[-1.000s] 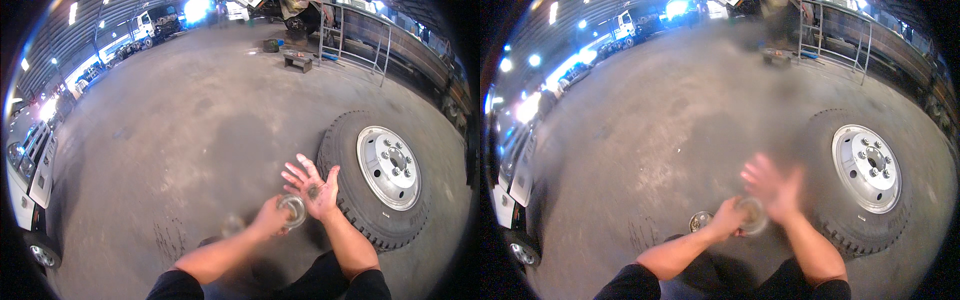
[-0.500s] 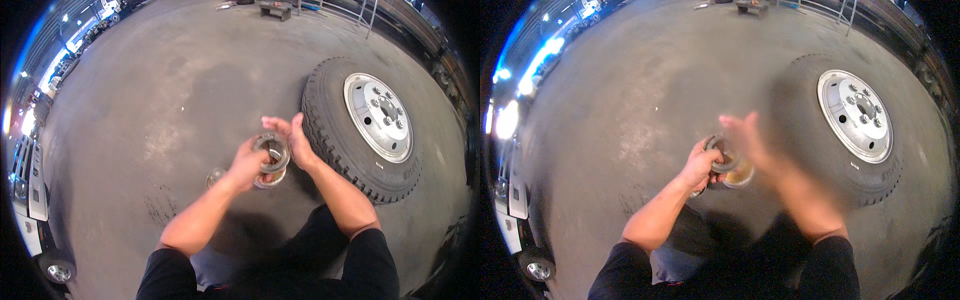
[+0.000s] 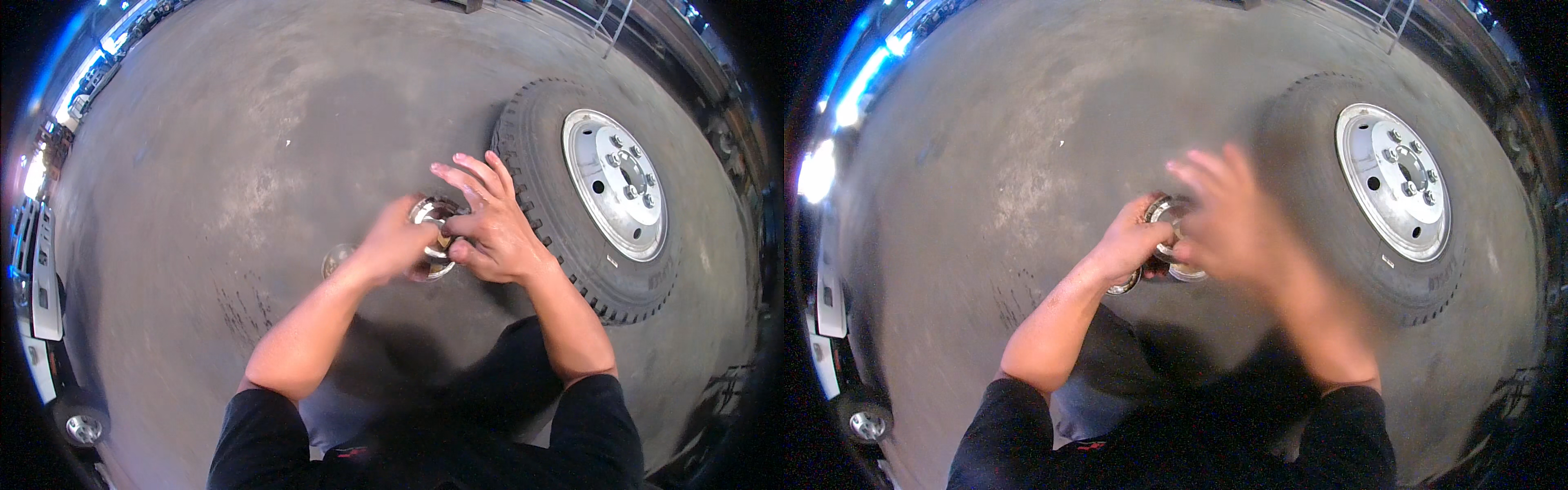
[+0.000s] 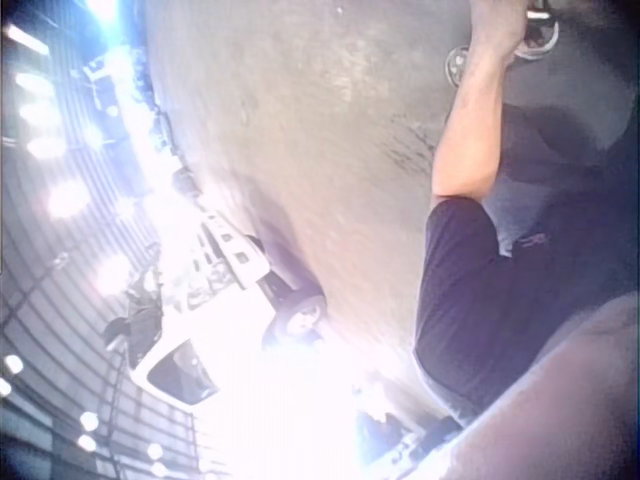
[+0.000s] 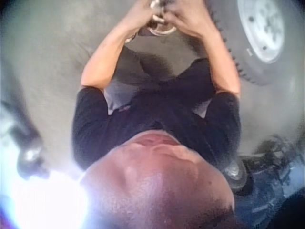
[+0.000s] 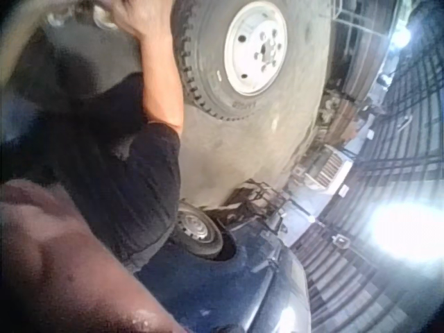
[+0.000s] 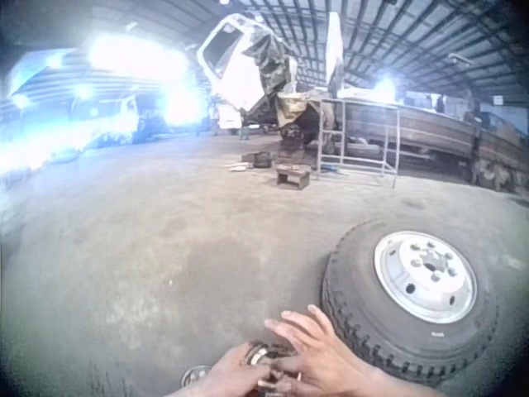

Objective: The person scoops grease from a container and applies it by hand to a wheel bearing, rotating the bearing to coat the inner and outer surfaces. The person repeats this process multiple times, ensuring the bearing is fully covered with grease.

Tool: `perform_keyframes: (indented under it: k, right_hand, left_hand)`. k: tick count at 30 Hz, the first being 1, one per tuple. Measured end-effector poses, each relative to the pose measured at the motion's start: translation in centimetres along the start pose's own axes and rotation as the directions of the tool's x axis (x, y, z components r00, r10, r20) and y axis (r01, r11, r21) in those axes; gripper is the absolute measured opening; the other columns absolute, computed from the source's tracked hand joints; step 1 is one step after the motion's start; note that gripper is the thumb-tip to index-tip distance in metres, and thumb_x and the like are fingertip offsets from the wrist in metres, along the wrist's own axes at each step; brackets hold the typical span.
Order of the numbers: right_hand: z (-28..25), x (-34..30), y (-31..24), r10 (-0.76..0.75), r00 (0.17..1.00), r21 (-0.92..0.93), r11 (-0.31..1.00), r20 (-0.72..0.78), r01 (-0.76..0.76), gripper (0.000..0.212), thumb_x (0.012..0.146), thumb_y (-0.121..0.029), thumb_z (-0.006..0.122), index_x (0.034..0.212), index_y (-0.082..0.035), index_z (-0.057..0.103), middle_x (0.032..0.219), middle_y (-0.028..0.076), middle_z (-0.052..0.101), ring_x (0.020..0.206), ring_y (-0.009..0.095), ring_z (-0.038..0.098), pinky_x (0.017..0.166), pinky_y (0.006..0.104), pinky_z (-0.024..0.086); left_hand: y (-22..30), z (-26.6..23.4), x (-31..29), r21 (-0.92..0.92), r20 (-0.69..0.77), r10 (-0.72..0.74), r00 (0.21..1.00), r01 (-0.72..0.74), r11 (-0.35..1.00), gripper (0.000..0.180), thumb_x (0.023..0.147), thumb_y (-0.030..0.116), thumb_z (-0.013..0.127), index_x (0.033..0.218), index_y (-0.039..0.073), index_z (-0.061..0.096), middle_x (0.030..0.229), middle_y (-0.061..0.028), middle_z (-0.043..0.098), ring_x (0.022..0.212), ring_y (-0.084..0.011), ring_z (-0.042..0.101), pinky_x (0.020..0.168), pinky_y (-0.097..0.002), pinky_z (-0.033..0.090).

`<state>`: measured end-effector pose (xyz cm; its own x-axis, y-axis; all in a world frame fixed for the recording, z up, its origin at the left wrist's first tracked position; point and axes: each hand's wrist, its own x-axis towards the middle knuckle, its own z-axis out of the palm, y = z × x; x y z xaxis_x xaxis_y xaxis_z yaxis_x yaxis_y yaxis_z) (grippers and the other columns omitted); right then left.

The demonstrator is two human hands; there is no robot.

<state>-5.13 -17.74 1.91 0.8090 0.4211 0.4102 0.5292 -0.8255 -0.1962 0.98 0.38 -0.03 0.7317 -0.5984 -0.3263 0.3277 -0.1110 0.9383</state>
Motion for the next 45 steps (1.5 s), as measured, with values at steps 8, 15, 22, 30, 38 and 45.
perform_keyframes:
  k: [8,15,22,30,38,45]
  right_hand:
    - [1.0,0.7,-0.4,0.483,0.873,0.997,-0.051,0.072,-0.053,0.094,0.091,-0.072,0.004,0.090,0.000,0.065,0.133,0.020,0.049,0.129,0.032,0.038,0.109,0.0468,0.024]
    - [3.0,0.5,0.7,0.305,0.851,0.865,-0.409,0.429,-0.290,0.090,0.090,-0.073,0.004,0.083,-0.002,0.059,0.131,0.022,0.050,0.119,0.032,0.048,0.100,0.0401,0.039]
    - [3.3,-0.7,-0.3,0.545,0.829,0.955,0.159,0.125,-0.249,0.082,0.095,-0.066,0.008,0.075,-0.002,0.056,0.136,0.017,0.047,0.123,0.028,0.041,0.104,0.0411,0.030]
    - [-2.5,-0.4,-3.4,0.642,0.763,0.883,-0.395,0.067,0.255,0.061,0.094,-0.061,0.029,0.092,-0.008,0.059,0.136,0.018,0.049,0.125,0.028,0.043,0.110,0.0468,0.027]
    - [-2.9,-1.3,-3.7,0.601,0.783,0.817,-0.526,0.161,0.235,0.049,0.091,-0.054,0.044,0.096,-0.007,0.057,0.133,0.017,0.052,0.126,0.028,0.045,0.111,0.0487,0.027]
    - [-2.2,-2.4,-2.8,0.612,0.783,0.831,-0.491,0.114,0.263,0.047,0.092,-0.052,0.044,0.099,-0.007,0.055,0.135,0.018,0.049,0.128,0.029,0.043,0.112,0.0493,0.027]
  left_hand:
    - [1.9,0.3,-1.2,-0.241,0.293,-0.077,0.953,0.151,0.959,0.038,0.074,0.004,0.050,0.113,0.002,0.048,0.073,-0.0186,0.064,0.040,-0.0168,0.053,0.033,-0.0260,0.040]
    - [1.9,1.0,-1.2,-0.241,0.292,-0.148,0.945,0.223,0.945,0.035,0.077,0.007,0.045,0.111,0.003,0.045,0.080,-0.0270,0.065,0.042,-0.0177,0.053,0.033,-0.0258,0.038]
    - [0.8,1.3,0.2,-0.594,0.083,-0.178,0.981,0.192,0.781,0.015,0.084,0.012,0.042,0.092,0.003,0.051,0.069,-0.0108,0.052,0.050,-0.0138,0.045,0.042,-0.0234,0.034]
    - [-1.0,-2.4,1.1,-0.810,0.586,0.547,0.598,0.453,0.372,0.016,0.092,0.015,0.043,0.101,0.014,0.056,0.057,-0.0074,0.052,0.046,-0.0151,0.043,0.042,-0.0273,0.036]
    - [-0.4,-2.1,0.6,-0.688,0.725,0.547,0.418,0.478,0.547,0.019,0.087,0.009,0.043,0.103,0.003,0.052,0.048,-0.0080,0.045,0.037,-0.0168,0.042,0.037,-0.0288,0.034]
    - [-0.5,-1.5,0.9,-0.608,0.794,0.510,0.332,0.475,0.636,0.027,0.082,0.006,0.050,0.107,-0.003,0.051,0.049,-0.0099,0.046,0.036,-0.0176,0.044,0.037,-0.0298,0.035]
